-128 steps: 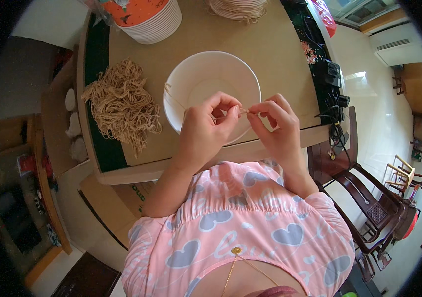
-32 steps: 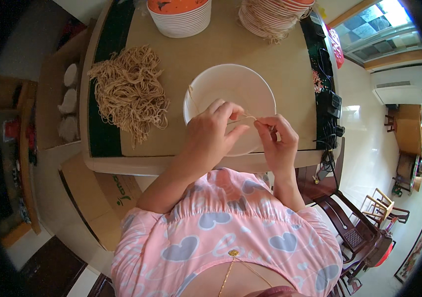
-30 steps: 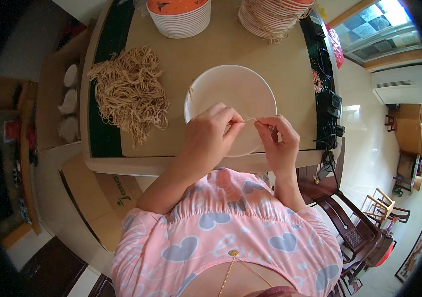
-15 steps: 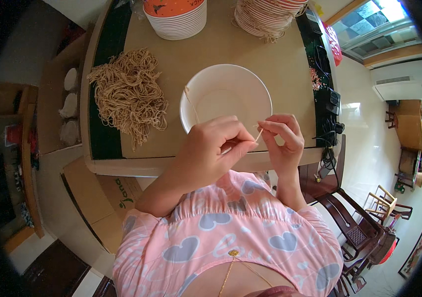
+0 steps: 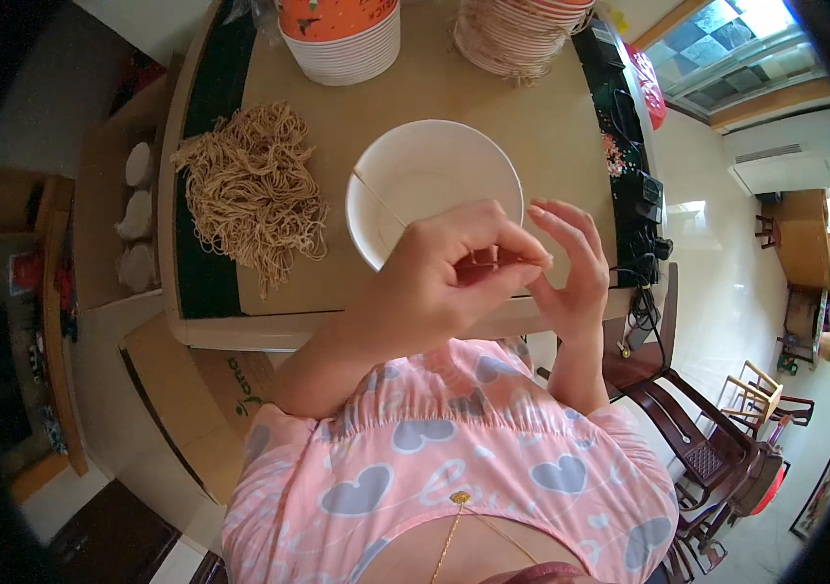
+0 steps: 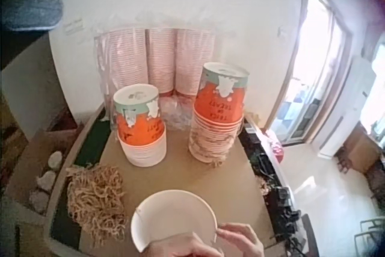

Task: Tying strings through holes in paper cups for packaging or craft.

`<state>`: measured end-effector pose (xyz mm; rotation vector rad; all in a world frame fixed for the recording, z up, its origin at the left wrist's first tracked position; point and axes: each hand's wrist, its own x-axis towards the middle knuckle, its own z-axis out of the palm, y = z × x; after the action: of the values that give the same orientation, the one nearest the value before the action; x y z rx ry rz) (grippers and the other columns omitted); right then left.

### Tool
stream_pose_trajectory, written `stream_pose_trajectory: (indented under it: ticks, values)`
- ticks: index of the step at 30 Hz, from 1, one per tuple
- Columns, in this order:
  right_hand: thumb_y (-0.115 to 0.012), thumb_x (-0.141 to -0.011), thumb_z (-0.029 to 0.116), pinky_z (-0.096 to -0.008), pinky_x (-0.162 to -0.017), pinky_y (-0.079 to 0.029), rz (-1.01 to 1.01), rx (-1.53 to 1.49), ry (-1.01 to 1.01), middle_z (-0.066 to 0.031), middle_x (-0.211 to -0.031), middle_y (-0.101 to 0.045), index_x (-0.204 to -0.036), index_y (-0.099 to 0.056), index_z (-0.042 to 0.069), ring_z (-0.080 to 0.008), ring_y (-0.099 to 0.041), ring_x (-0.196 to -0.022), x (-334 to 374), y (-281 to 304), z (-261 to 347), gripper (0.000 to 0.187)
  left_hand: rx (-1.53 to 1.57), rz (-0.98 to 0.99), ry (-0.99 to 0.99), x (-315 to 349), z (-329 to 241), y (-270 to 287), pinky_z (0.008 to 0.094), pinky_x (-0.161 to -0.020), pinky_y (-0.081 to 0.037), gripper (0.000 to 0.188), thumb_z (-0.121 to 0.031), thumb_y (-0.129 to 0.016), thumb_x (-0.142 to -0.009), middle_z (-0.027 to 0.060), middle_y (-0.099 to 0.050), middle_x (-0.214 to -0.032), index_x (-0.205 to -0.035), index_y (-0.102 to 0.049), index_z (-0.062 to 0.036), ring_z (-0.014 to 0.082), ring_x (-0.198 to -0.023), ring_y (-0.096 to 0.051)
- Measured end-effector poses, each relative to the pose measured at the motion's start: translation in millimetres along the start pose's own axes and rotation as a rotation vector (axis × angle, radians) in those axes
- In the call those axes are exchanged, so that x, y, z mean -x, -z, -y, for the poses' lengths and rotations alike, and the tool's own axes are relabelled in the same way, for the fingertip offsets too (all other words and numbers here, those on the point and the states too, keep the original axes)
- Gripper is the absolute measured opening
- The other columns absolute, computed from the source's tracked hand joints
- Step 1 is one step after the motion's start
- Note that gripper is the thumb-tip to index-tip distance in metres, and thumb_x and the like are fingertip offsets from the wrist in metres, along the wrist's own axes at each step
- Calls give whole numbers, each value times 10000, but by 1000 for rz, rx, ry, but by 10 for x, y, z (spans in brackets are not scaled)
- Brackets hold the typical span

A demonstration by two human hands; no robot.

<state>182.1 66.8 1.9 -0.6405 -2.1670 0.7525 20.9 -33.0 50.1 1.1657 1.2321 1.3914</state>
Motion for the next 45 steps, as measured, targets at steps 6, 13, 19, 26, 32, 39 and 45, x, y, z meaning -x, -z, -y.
stream_pose_trajectory:
  ticks: [6,13,19,26,32,39,45]
  values:
    - [-591,-883,-11,-193,-567,-436,-193,-503,-485,-47,-788,-604,-936,-629,-29,-67,-569,-680,-103,-64,-40,68,-878,-392,-263,-144,19,361,253,-567,-432,69,-42,-670,-811,42,-591,-853,-877,-654,-50,119,-649,-548]
    - [-612,-881,36,-203,-522,-402,-157,-158,-336,-14,-718,-542,-909,-614,1,-70,-504,-587,-233,-143,-333,45,-359,-323,199,-190,541,893,264,-582,-463,89,-80,-614,-880,52,-619,-755,-884,-615,10,106,-634,-569]
    - [-595,-888,52,-225,-557,-435,64,-338,-543,-19,-690,-605,-852,-591,4,-63,-527,-637,-202,-275,-900,60,-186,-315,272,-184,1104,873,231,-553,-454,66,-71,-587,-906,11,-615,-761,-896,-602,-8,70,-631,-547]
    - [-636,-783,18,-273,-719,-502,654,-221,-492,-72,-944,-690,-1076,-646,-43,-93,-563,-857,-123,-134,-1001,299,-66,-137,531,138,1801,969,306,-605,-492,313,-320,-603,-880,133,-656,-728,-936,-651,-16,154,-696,-643]
    - [-561,-855,28,-301,-521,-466,117,82,-196,-133,-700,-654,-942,-690,30,-136,-567,-551,-832,264,-500,156,-522,-425,-151,-419,440,600,370,-736,-506,282,-137,-460,-959,222,-662,-965,-1174,-597,-17,263,-891,-677]
    - [-550,-914,105,-263,-740,-510,-407,-168,100,-72,-978,-673,-1240,-577,-19,-151,-638,-806,-2493,974,116,349,-894,-611,-811,-1503,-990,634,384,-1039,-395,457,-35,-442,-949,236,-442,-1373,-1400,-412,-105,353,-1261,-462]
    - [-488,-911,88,-237,-695,-485,-419,-494,252,-40,-942,-654,-1125,-625,-23,-119,-613,-811,-3670,1114,-547,277,-680,-455,-620,-2266,-1382,726,400,-988,-433,483,22,-407,-897,236,-506,-1306,-1372,-423,-68,382,-1185,-511]
